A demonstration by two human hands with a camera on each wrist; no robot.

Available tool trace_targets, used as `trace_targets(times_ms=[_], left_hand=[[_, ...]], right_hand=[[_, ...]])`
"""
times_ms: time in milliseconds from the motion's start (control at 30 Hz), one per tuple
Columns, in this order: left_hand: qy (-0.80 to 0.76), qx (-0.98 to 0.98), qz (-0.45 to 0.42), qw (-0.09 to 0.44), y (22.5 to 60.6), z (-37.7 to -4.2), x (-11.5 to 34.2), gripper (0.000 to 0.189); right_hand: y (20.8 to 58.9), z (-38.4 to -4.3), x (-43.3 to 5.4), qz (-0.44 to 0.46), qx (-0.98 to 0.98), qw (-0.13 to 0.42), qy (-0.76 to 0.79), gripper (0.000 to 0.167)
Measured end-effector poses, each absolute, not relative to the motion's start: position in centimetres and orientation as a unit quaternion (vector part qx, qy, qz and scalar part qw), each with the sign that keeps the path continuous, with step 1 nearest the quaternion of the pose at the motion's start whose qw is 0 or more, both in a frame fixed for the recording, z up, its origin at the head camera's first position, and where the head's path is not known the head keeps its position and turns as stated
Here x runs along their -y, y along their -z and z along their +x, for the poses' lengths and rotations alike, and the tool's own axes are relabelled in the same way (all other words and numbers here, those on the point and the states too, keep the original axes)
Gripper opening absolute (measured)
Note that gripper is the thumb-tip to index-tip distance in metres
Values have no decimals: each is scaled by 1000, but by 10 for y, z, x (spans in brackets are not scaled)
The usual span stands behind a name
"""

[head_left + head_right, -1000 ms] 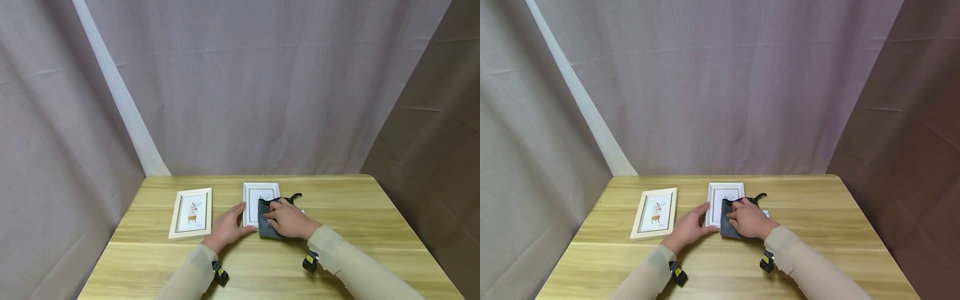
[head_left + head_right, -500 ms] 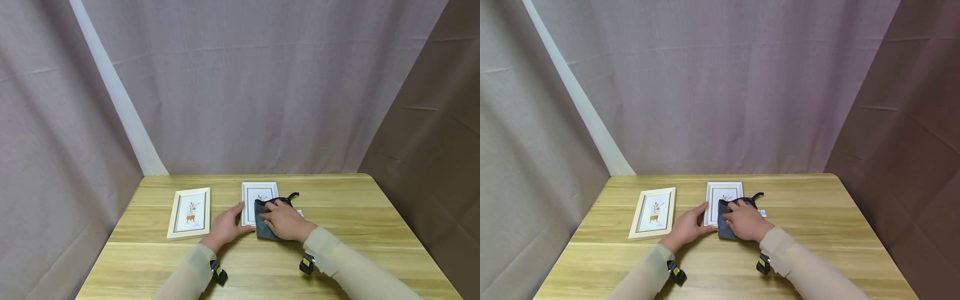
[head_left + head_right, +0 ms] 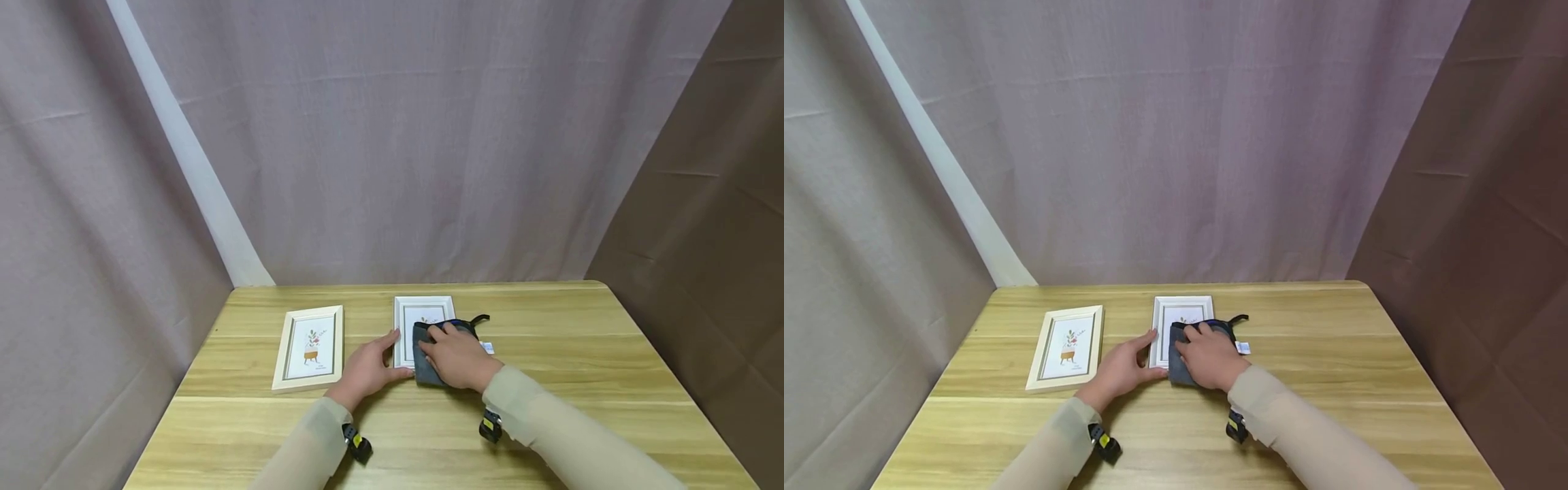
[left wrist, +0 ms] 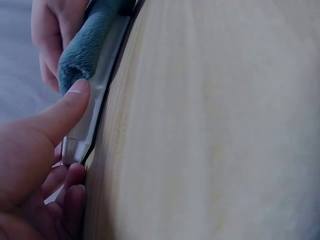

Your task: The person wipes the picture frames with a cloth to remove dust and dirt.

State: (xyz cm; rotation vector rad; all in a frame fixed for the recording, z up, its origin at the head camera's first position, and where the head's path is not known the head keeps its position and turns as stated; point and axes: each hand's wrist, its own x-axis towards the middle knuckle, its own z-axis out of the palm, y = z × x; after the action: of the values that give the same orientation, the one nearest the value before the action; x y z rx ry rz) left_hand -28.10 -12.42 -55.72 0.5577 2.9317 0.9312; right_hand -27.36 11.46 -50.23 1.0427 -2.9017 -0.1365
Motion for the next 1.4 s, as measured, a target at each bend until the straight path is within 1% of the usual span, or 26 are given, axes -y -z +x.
trace_targets(times_ms=[100, 367, 433, 567, 867, 1133, 1400], left_hand=[[-297, -937, 182, 5, 557, -281, 124, 99], [-292, -940, 179, 10, 557, -281, 124, 98], [-288, -940, 183, 4, 557, -281, 124, 98], [-284, -941, 185, 2, 557, -282, 123, 101], [-293, -939, 182, -1, 555, -279, 124, 100], [-291, -938, 187, -1, 557, -280, 125, 100], [-294, -937, 189, -8, 558, -281, 125, 100]], right_hand=[[501, -276, -111, 332, 942, 30, 42, 38], [499, -284, -103, 316, 948, 4, 43, 40], [500, -287, -102, 309, 950, -1, 49, 41], [503, -293, -100, 300, 952, -4, 55, 43], [505, -307, -96, 291, 956, -15, 38, 47], [501, -317, -91, 266, 963, -37, 29, 47], [499, -328, -88, 260, 964, -42, 30, 45]])
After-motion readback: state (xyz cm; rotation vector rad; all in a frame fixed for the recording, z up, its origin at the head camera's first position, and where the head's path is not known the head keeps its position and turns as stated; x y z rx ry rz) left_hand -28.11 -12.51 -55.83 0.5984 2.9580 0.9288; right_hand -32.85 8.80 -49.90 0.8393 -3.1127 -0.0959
